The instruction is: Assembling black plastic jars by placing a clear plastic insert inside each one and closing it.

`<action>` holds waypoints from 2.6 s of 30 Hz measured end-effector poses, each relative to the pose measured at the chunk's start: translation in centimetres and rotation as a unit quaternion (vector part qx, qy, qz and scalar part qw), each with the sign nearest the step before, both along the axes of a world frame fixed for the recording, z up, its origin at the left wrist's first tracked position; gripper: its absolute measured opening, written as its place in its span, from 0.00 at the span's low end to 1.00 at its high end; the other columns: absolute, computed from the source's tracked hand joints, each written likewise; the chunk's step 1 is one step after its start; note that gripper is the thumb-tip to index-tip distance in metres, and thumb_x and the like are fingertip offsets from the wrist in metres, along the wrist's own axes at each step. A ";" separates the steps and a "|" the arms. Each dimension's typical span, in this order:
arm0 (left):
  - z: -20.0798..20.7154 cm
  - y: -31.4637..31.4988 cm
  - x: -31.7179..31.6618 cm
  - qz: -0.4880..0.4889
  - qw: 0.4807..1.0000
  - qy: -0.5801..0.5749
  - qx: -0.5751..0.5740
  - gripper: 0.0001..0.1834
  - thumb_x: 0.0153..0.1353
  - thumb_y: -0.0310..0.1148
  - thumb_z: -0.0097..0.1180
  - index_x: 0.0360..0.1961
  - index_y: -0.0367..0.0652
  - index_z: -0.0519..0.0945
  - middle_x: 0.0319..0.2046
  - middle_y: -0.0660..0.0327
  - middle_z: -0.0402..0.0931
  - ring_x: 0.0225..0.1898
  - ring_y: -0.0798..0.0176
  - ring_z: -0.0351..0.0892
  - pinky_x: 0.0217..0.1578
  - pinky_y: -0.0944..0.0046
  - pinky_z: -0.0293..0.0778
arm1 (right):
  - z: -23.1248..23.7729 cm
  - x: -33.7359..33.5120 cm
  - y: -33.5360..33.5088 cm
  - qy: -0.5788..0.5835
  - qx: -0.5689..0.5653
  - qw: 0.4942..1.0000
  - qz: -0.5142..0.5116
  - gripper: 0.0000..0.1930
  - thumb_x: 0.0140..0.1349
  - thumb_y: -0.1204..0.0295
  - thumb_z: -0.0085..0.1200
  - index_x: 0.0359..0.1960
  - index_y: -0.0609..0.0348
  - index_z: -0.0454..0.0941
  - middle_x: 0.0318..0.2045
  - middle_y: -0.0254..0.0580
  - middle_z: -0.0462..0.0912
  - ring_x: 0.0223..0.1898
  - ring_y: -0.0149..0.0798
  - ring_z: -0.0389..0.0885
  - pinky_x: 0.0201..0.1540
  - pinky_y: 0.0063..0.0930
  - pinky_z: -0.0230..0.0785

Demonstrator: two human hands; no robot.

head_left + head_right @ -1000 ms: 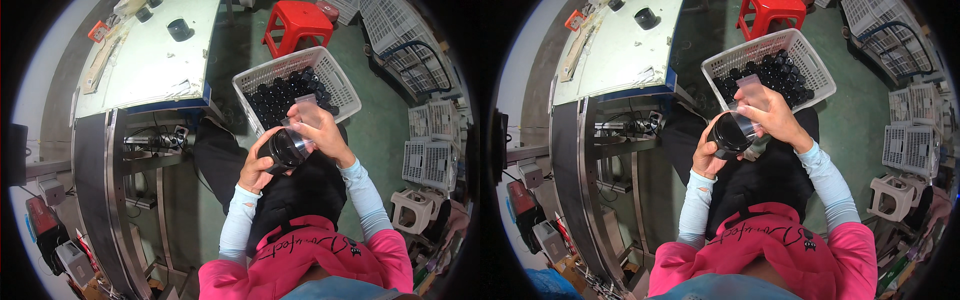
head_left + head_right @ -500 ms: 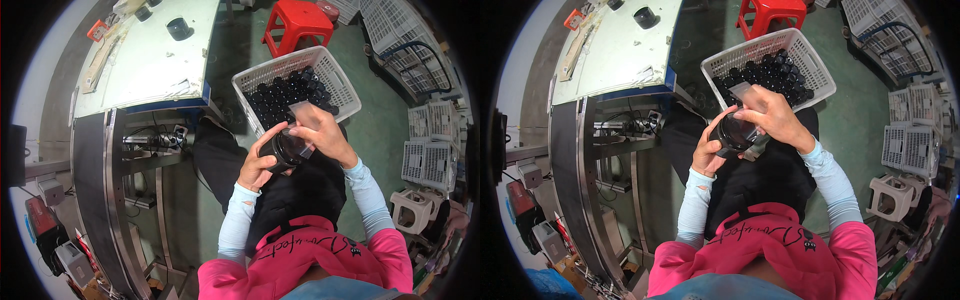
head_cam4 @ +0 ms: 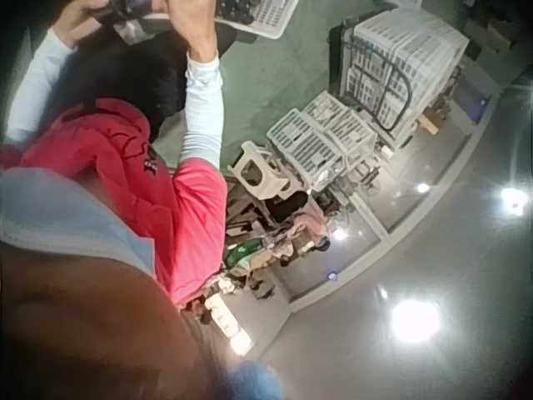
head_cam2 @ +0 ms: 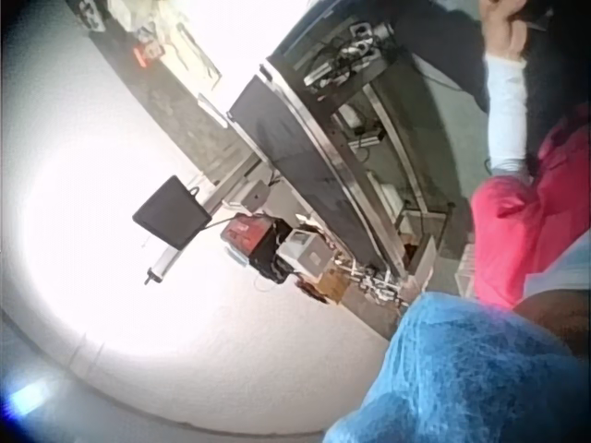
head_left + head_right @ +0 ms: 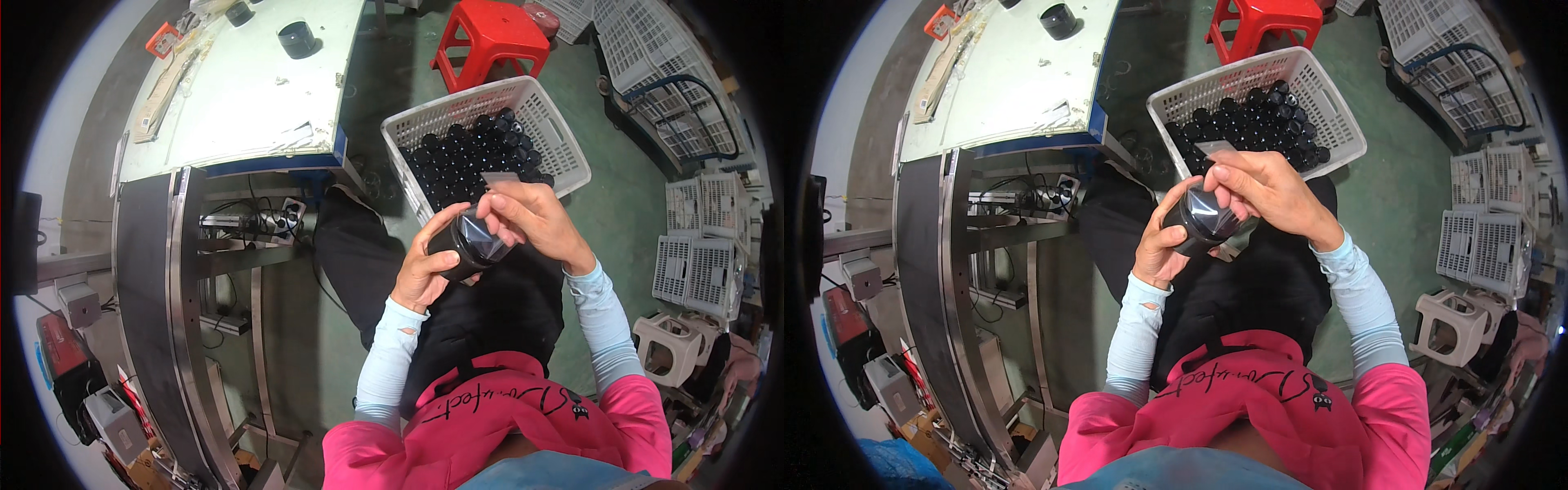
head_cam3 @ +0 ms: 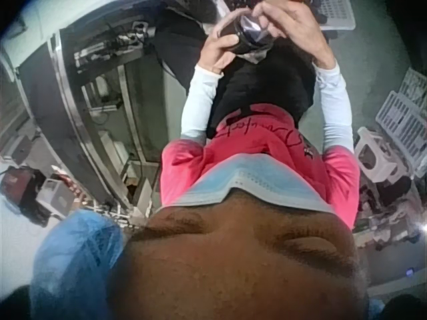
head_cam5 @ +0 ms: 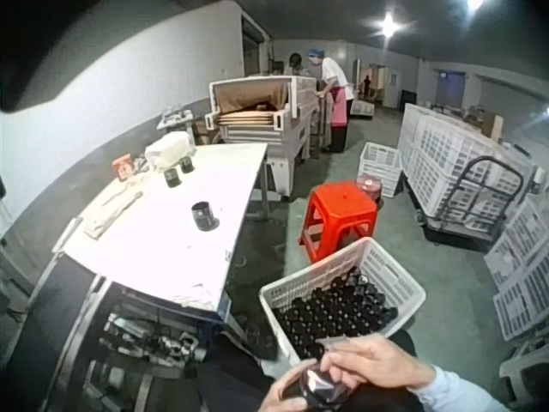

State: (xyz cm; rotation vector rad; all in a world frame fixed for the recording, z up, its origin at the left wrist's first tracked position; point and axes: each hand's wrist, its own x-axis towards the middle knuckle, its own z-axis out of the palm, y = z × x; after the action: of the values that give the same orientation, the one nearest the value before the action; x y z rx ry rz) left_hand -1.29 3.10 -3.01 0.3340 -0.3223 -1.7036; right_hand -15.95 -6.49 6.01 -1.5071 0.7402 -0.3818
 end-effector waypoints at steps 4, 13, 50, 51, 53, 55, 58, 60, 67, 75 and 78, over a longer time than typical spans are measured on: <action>0.3 0.1 0.0 0.012 1.000 0.009 0.014 0.35 0.47 0.27 0.57 0.58 0.36 0.57 0.46 0.51 0.67 0.39 0.57 0.76 0.28 0.60 0.78 | 0.1 0.0 0.2 0.020 -0.073 0.997 0.015 0.12 0.64 0.68 0.42 0.30 0.65 0.73 0.21 0.34 0.73 0.22 0.24 0.70 0.25 0.19 0.64; -0.1 -0.1 0.1 0.044 0.998 -0.029 0.017 0.36 0.50 0.29 0.57 0.59 0.39 0.54 0.47 0.50 0.67 0.42 0.53 0.73 0.29 0.54 0.77 | -0.1 0.4 1.5 0.037 -0.330 0.943 0.029 0.05 0.53 0.79 0.49 0.30 0.65 0.68 0.26 0.44 0.69 0.29 0.47 0.69 0.31 0.32 0.62; -0.8 -1.5 -0.3 0.014 0.966 0.249 0.067 0.27 0.55 0.44 0.55 0.53 0.43 0.65 0.46 0.52 0.70 0.48 0.49 0.69 0.32 0.56 0.71 | -0.9 2.1 -0.5 -0.029 -0.374 0.927 -0.022 0.04 0.54 0.78 0.47 0.31 0.65 0.68 0.28 0.45 0.69 0.31 0.46 0.68 0.35 0.32 0.62; -0.8 -1.5 -0.2 0.014 0.967 0.245 0.066 0.27 0.55 0.44 0.55 0.53 0.43 0.65 0.46 0.52 0.70 0.48 0.49 0.69 0.32 0.56 0.71 | -0.9 2.2 -0.4 -0.033 -0.375 0.926 -0.023 0.04 0.54 0.78 0.47 0.31 0.65 0.68 0.28 0.45 0.69 0.31 0.46 0.68 0.35 0.32 0.62; -0.6 -1.6 0.2 0.015 0.978 0.195 0.070 0.27 0.56 0.44 0.53 0.54 0.43 0.65 0.46 0.52 0.70 0.48 0.49 0.69 0.32 0.56 0.71 | -0.8 2.3 -0.5 -0.077 -0.366 0.922 -0.100 0.06 0.55 0.78 0.46 0.35 0.66 0.71 0.31 0.45 0.71 0.30 0.45 0.69 0.35 0.30 0.64; -1.1 -1.4 0.5 0.031 0.984 0.167 0.060 0.28 0.56 0.45 0.52 0.55 0.45 0.64 0.49 0.51 0.68 0.50 0.48 0.66 0.34 0.56 0.71 | -0.8 1.4 -0.8 -0.076 -0.291 0.943 -0.143 0.07 0.58 0.76 0.44 0.36 0.64 0.72 0.31 0.40 0.72 0.28 0.35 0.68 0.33 0.24 0.63; -0.2 -2.1 0.3 0.058 0.990 0.126 0.000 0.31 0.56 0.47 0.52 0.57 0.44 0.61 0.51 0.50 0.66 0.52 0.48 0.64 0.35 0.56 0.70 | -2.2 -0.5 -1.7 -0.092 -0.127 0.969 -0.194 0.13 0.64 0.69 0.39 0.40 0.65 0.73 0.25 0.32 0.74 0.20 0.19 0.63 0.21 0.11 0.54; 0.1 -2.3 0.9 0.109 0.991 -0.055 -0.056 0.33 0.55 0.48 0.53 0.57 0.40 0.60 0.50 0.50 0.67 0.50 0.50 0.67 0.35 0.55 0.71 | -2.8 -0.4 -1.1 -0.112 -0.007 0.981 -0.157 0.13 0.64 0.68 0.40 0.41 0.65 0.72 0.28 0.33 0.76 0.20 0.18 0.64 0.20 0.11 0.54; 2.3 -3.4 0.3 0.197 0.963 -0.176 -0.047 0.35 0.43 0.25 0.65 0.52 0.36 0.61 0.46 0.54 0.69 0.46 0.58 0.73 0.46 0.57 0.71 | -4.1 0.0 0.0 -0.102 0.022 0.988 -0.113 0.18 0.64 0.70 0.40 0.50 0.70 0.68 0.25 0.36 0.75 0.20 0.21 0.66 0.24 0.14 0.60; 2.6 -4.2 0.4 0.244 0.922 -0.302 0.001 0.37 0.39 0.15 0.63 0.53 0.36 0.60 0.44 0.59 0.69 0.46 0.65 0.71 0.48 0.66 0.67 | -4.7 0.9 0.4 -0.163 0.059 0.978 -0.116 0.19 0.64 0.72 0.39 0.55 0.69 0.64 0.22 0.36 0.73 0.21 0.22 0.66 0.26 0.15 0.62; 2.6 -4.3 0.9 0.228 0.927 -0.297 0.001 0.37 0.39 0.16 0.64 0.53 0.37 0.61 0.44 0.60 0.69 0.46 0.66 0.71 0.48 0.66 0.67 | -4.6 1.0 0.5 -0.173 0.068 0.975 -0.120 0.19 0.64 0.70 0.39 0.53 0.68 0.66 0.23 0.35 0.72 0.22 0.22 0.66 0.26 0.15 0.61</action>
State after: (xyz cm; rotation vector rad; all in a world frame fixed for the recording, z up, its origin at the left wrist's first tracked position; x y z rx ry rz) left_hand -0.41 -1.24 -0.38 0.8622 -0.6306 -1.1129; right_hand -14.97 -6.03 1.42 -1.1836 0.6569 -0.7414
